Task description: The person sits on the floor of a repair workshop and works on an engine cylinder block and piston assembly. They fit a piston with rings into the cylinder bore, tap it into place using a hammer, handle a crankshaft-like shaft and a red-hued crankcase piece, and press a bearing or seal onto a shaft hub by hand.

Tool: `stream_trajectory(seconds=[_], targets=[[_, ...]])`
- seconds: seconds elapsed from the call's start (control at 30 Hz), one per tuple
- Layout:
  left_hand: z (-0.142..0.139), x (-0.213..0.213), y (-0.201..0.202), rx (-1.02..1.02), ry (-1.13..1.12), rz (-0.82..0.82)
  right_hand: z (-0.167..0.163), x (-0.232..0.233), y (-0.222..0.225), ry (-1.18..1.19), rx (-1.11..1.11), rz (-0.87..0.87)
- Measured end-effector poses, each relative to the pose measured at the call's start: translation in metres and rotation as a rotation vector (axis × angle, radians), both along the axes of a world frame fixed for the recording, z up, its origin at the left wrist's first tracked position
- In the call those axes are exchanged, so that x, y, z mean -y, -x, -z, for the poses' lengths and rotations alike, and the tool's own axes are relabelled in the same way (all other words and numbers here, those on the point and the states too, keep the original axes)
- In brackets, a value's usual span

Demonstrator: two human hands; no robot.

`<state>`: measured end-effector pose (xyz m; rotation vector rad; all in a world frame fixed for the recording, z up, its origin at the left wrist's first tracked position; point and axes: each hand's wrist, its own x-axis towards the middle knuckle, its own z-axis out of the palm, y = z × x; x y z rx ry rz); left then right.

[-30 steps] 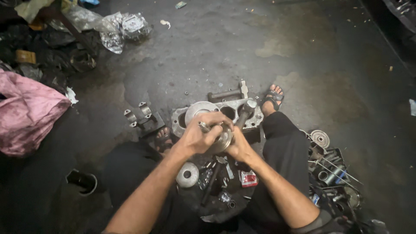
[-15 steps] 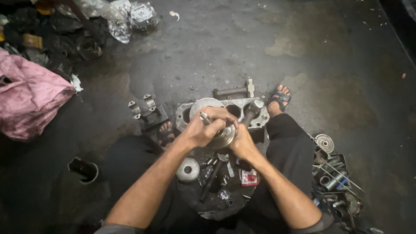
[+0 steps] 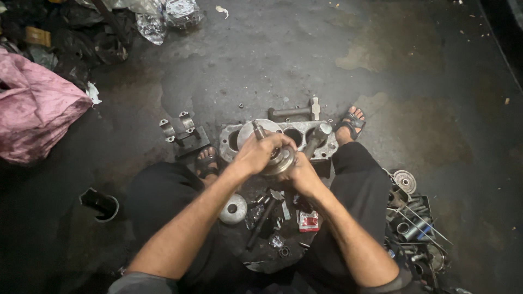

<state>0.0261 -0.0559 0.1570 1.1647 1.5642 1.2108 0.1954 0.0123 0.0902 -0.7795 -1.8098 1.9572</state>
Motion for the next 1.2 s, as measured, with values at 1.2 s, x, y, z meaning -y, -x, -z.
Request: stream_trajectory(seconds=[1.2], targets=[[-0.02,0.024,0.018,0.717,-0.135,0.002,-0.038,-0.007,-0.019,-0.652,0.104,-0.196]])
